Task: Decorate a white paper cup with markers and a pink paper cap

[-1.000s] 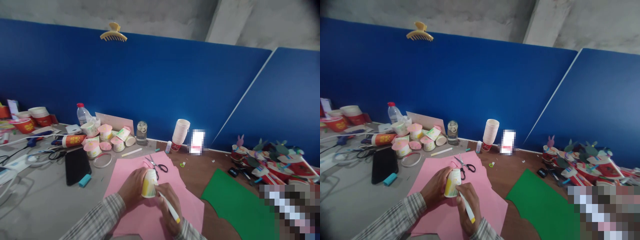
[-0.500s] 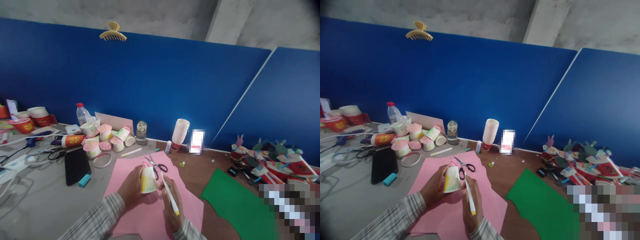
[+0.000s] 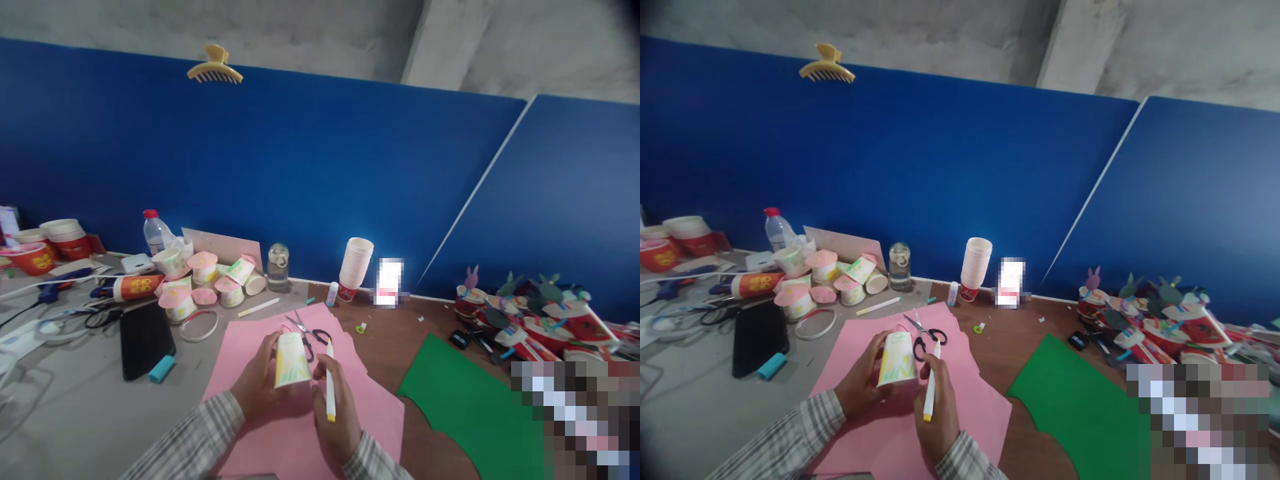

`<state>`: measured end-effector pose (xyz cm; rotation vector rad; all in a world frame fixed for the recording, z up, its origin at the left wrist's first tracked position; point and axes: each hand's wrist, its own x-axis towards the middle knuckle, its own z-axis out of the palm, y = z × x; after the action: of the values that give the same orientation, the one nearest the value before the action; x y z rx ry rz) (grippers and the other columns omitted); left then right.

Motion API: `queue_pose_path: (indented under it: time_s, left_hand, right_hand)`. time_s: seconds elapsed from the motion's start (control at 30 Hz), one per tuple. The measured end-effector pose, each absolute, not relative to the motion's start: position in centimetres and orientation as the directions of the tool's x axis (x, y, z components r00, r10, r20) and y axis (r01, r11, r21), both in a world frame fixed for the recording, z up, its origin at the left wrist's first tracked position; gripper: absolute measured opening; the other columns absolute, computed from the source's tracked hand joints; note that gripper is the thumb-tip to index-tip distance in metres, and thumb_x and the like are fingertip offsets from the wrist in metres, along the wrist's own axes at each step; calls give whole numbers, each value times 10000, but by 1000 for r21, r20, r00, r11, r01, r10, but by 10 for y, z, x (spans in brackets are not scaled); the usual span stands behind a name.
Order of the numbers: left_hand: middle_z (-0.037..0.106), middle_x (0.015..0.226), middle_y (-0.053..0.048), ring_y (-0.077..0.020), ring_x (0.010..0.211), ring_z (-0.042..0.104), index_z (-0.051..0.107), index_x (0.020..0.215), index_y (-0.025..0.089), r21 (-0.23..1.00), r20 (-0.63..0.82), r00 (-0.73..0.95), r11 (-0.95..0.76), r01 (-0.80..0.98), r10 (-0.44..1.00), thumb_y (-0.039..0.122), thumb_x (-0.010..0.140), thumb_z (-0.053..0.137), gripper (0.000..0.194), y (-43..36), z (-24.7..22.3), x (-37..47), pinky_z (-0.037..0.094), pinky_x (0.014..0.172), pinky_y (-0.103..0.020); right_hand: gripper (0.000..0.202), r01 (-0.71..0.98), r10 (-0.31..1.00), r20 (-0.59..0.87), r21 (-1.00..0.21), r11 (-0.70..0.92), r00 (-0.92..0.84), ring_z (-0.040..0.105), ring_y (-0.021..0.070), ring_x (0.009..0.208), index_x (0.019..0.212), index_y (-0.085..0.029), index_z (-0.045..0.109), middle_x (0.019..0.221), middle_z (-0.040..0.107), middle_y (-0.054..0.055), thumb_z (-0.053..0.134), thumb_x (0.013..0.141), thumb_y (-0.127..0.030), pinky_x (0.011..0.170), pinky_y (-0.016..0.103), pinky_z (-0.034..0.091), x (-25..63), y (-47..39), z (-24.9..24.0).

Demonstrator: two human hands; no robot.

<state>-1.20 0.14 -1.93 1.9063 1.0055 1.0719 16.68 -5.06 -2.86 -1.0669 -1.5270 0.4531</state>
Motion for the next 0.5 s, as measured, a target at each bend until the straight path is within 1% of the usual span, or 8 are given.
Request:
queue_pose_path:
  time_s: [0.1,0.23,0.3,0.4,0.5]
  left_hand:
    - [438,1211,-100,-314,1066,480,214,1240,243,871,336,379,-437,223,862,507,497,787,976,3,-25,-13,449,900,-427]
    - [455,1205,-102,-324,1059,492,179,1253,259,850,334,447,-470,238,830,574,447,785,1057,3,-29,-14,442,909,-435]
    - [435,1236,-110,-338,1092,465,130,1279,256,836,317,462,-474,276,828,565,418,802,1135,2,-28,-14,418,935,-451]
    - [350,1314,-132,-364,1170,372,24,1314,243,810,293,463,-474,345,837,535,410,821,1240,0,-25,-14,352,986,-491]
    - [315,1334,-133,-370,1200,323,-35,1320,242,782,321,453,-502,368,832,495,449,817,1244,-1,-21,-13,322,1001,-512]
  right_hand:
    - [441,400,798,601,-743,537,44,599,225,741,1131,-255,503,857,606,21,529,719,-100,686,325,521,166,-50,-29]
    - [363,401,807,589,-748,528,37,608,215,690,1056,-257,538,825,618,14,500,731,-101,618,298,528,165,-51,-28]
    - [339,409,808,588,-749,520,49,608,214,675,1032,-255,550,799,615,11,486,736,-102,602,296,527,165,-52,-28]
    - [346,433,800,598,-734,524,47,609,224,711,1037,-254,549,823,616,19,486,734,-100,627,311,527,166,-52,-29]
    - [378,486,780,625,-696,529,45,599,231,728,1062,-253,539,842,613,25,498,722,-93,641,328,520,167,-52,-34]
